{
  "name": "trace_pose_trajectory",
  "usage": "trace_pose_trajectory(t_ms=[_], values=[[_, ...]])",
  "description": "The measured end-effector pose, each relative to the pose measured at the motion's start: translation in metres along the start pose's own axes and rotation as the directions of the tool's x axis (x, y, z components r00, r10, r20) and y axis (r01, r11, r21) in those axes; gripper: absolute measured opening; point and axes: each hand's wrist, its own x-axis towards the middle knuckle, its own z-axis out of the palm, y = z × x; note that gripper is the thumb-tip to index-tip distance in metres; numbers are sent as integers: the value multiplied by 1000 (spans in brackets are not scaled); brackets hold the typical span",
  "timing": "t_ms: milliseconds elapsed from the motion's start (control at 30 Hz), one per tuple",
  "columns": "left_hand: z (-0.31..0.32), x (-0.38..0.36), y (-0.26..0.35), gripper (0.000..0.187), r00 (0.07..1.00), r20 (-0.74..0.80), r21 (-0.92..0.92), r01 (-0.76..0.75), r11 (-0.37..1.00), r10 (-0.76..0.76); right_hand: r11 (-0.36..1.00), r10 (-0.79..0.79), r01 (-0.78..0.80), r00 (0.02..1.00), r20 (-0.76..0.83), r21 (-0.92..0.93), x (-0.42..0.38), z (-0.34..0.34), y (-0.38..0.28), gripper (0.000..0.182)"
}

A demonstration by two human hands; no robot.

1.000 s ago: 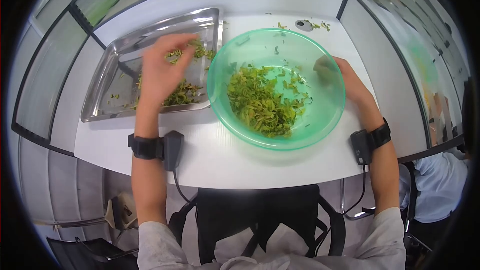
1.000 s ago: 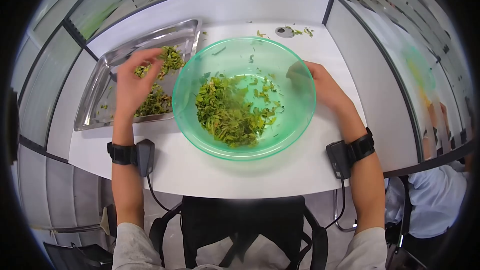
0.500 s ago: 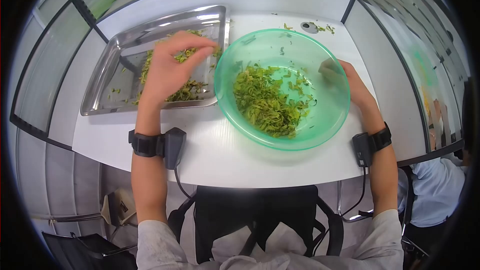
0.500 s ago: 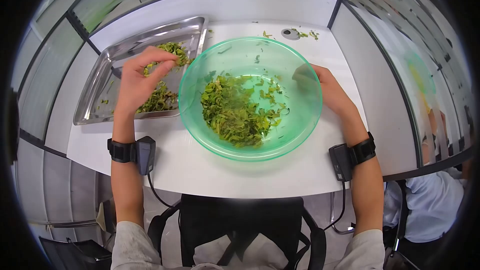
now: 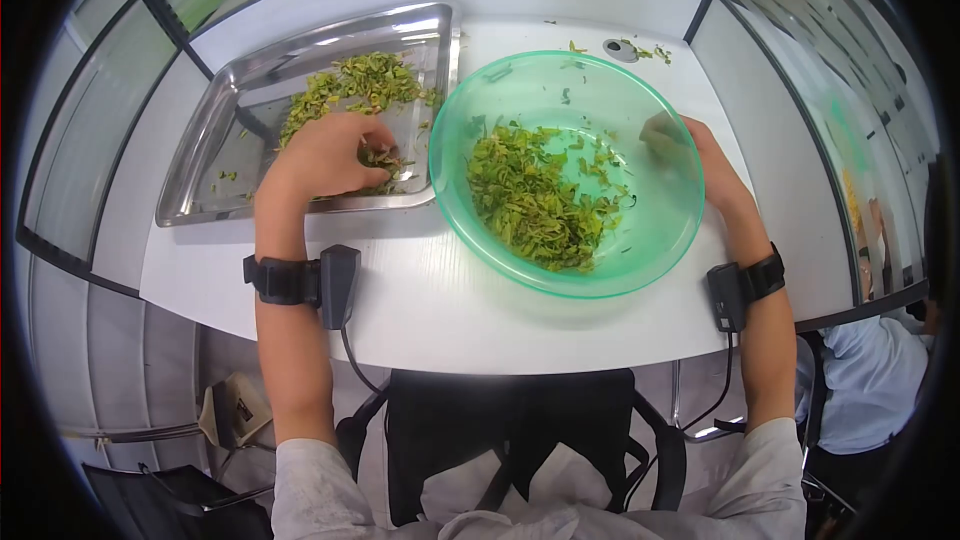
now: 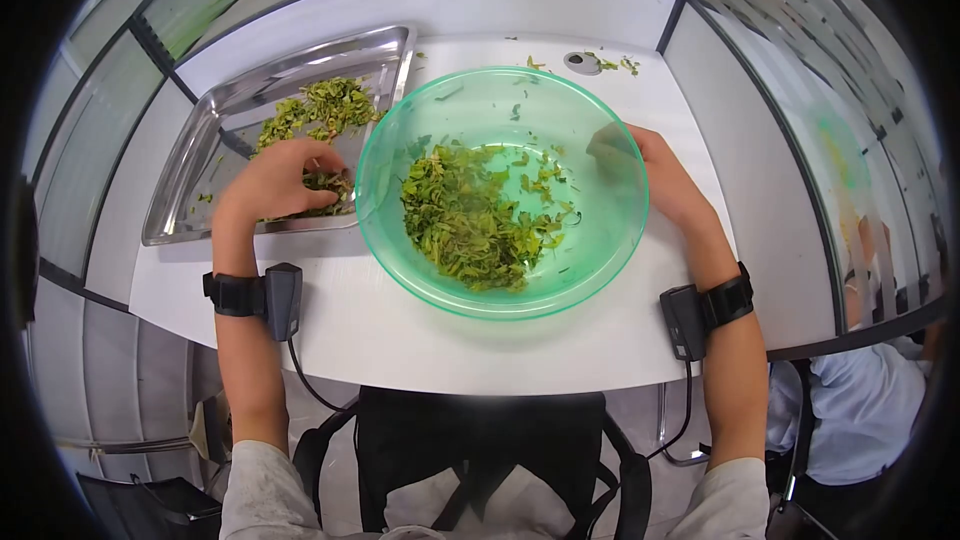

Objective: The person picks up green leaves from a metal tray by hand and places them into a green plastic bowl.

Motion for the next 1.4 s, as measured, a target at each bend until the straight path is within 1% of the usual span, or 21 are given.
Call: trace_pose_trajectory(t_ms=[33, 133, 333, 400, 467, 533, 567, 633, 667, 700, 733, 867, 933, 967, 1000, 1067, 1133, 1200, 1267, 1367, 1400], values=[[1, 1, -2, 27, 996, 87, 29, 19, 999, -21, 1000, -14, 14, 1000, 3, 2, 0, 0, 1, 24], [2, 4, -4, 20, 994, 105, 32, 35, 999, -38, 1000, -28, 28, 1000, 7, 13, -1, 0, 0, 25], [0, 4, -2, 18, 999, 40, 84, 26, 996, -30, 1000, -18, 18, 1000, 10, 9, 0, -2, 2, 25], [0, 3, 5, 15, 981, -191, 110, 68, 992, -46, 998, -56, 55, 998, 28, 8, 0, -2, 2, 25], [-1, 6, 16, 12, 911, -410, 89, 97, 991, -52, 1000, -18, 18, 1000, 12, 7, -1, 0, -1, 24], [0, 12, 24, 14, 783, -622, -61, -52, 997, 3, 1000, -20, 20, 1000, 23, 0, 0, -1, -1, 24], [1, 12, 29, 14, 784, -621, -59, -54, 997, 5, 1000, -19, 19, 1000, 21, 2, 0, -1, 0, 24], [6, 8, 42, 17, 824, -560, -386, -353, 852, 88, 999, -33, 33, 999, 32, -1, 0, -1, 0, 25], [7, 7, 50, 17, 824, -560, -386, -354, 852, 89, 999, -33, 33, 999, 31, -1, 0, -1, 1, 25], [7, 5, 57, 17, 856, -426, -332, -450, 829, 294, 1000, -28, 28, 999, 26, 8, 0, -1, 1, 25], [7, 3, 61, 18, 836, -267, -296, -545, 785, 480, 1000, -24, 24, 999, 23, 15, 0, -1, 1, 25], [13, 11, 48, 18, 839, -369, -256, -507, 823, 401, 1000, -21, 21, 999, 26, 2, 0, -1, 0, 26], [5, 12, 32, 19, 823, -537, -176, -323, 930, 185, 1000, -26, 25, 999, 27, 10, 0, -2, 0, 26], [3, 14, 21, 23, 855, -506, -200, -245, 949, 114, 1000, -25, 25, 999, 20, 3, 0, -2, 1, 26], [2, 11, 15, 23, 854, -507, -196, -248, 949, 118, 1000, -28, 28, 999, 17, 5, 1, -2, 2, 26], [3, 6, 6, 26, 979, -184, -94, -102, 990, 83, 999, -37, 36, 998, 49, 33, 2, -4, 5, 26], [16, 13, -11, 24, 981, -143, -81, -144, 986, 131, 999, -32, 30, 998, 46, 29, 1, -4, 2, 26], [20, 18, -16, 19, 998, -34, -80, -61, 995, 59, 999, -24, 23, 999, 45, 29, 1, -2, 2, 25], [15, 17, -10, 15, 995, -78, -80, -73, 994, 67, 997, -63, 61, 997, 40, 55, 2, -2, 6, 25], [13, 19, -8, 14, 929, -371, -182, -83, 980, 10, 997, -67, 65, 996, 60, 30, 1, -3, 3, 26], [13, 20, -6, 14, 929, -370, -181, -84, 980, 11, 997, -67, 65, 996, 59, 31, 1, -3, 2, 26]])
